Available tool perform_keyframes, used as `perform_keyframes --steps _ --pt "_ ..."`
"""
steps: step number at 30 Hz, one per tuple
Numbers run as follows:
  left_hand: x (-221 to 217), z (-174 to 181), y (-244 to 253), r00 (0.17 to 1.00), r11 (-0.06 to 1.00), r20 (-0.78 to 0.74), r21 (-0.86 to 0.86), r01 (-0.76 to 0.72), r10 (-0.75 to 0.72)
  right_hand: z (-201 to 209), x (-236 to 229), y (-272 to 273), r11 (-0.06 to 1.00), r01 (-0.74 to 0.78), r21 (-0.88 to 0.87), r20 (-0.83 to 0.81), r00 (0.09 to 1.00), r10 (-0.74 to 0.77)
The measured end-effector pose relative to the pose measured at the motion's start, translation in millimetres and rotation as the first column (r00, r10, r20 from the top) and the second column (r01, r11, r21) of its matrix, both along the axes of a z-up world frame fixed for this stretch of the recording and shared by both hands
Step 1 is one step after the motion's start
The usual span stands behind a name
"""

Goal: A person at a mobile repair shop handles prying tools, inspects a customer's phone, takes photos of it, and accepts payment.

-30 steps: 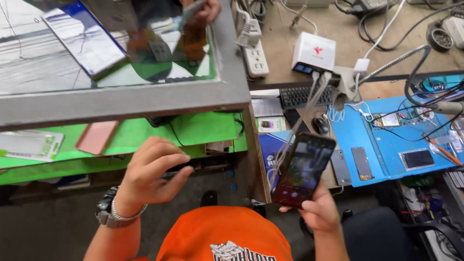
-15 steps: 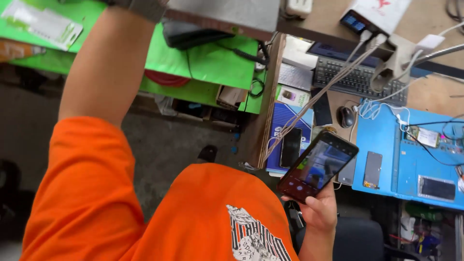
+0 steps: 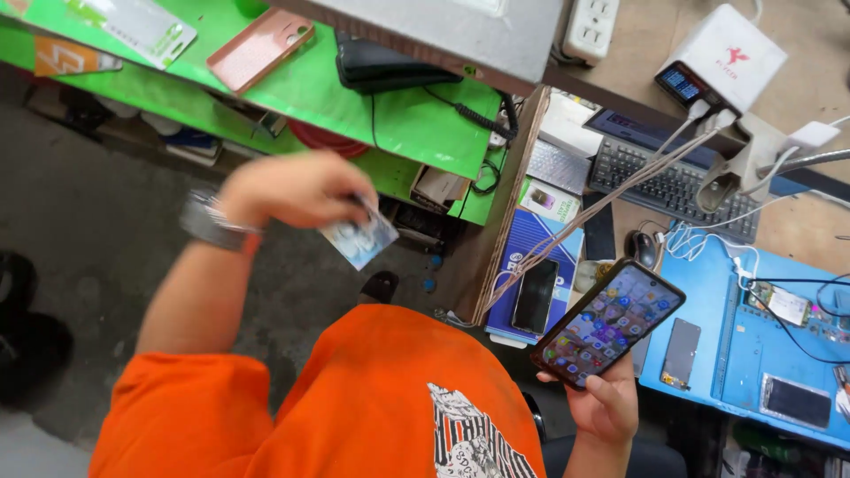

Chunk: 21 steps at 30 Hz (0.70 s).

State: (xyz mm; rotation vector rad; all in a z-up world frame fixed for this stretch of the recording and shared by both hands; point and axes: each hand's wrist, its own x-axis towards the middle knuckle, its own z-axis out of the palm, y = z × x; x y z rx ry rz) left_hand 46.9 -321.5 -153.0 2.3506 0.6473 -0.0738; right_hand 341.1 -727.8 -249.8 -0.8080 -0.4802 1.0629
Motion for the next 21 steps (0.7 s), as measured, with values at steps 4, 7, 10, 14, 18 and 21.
perform_keyframes --steps 4,7,10,14,18,21 --pt "-2 -239 61 0.949 0.957 -0.156 -0.054 -0.285 0.273 16 -5 18 1.0 -0.011 0.016 -0.01 1.0 0.011" --pt "0 -332 129 0.903 0.869 0.059 0.252 -0.426 0.425 19 -12 28 1.0 0.014 0.015 -0.021 1.0 -0.014" --pt "5 -351 157 0.937 0.785 0.142 0.514 -0.345 0.319 17 -33 33 0.998 0.063 0.011 -0.03 0.998 -0.063" --pt "29 -333 196 0.932 0.79 0.171 0.495 -0.361 0.319 13 -52 34 0.985 0.139 -0.103 -0.013 0.99 -0.141" --pt "21 -321 208 0.935 0.805 0.149 0.477 -0.353 0.322 21 -71 42 0.848 0.291 -0.442 0.104 0.956 -0.274" --pt "4 -326 196 0.938 0.825 0.107 0.449 -0.343 0.331 8 -74 41 0.968 0.217 -0.124 -0.014 0.975 -0.22"
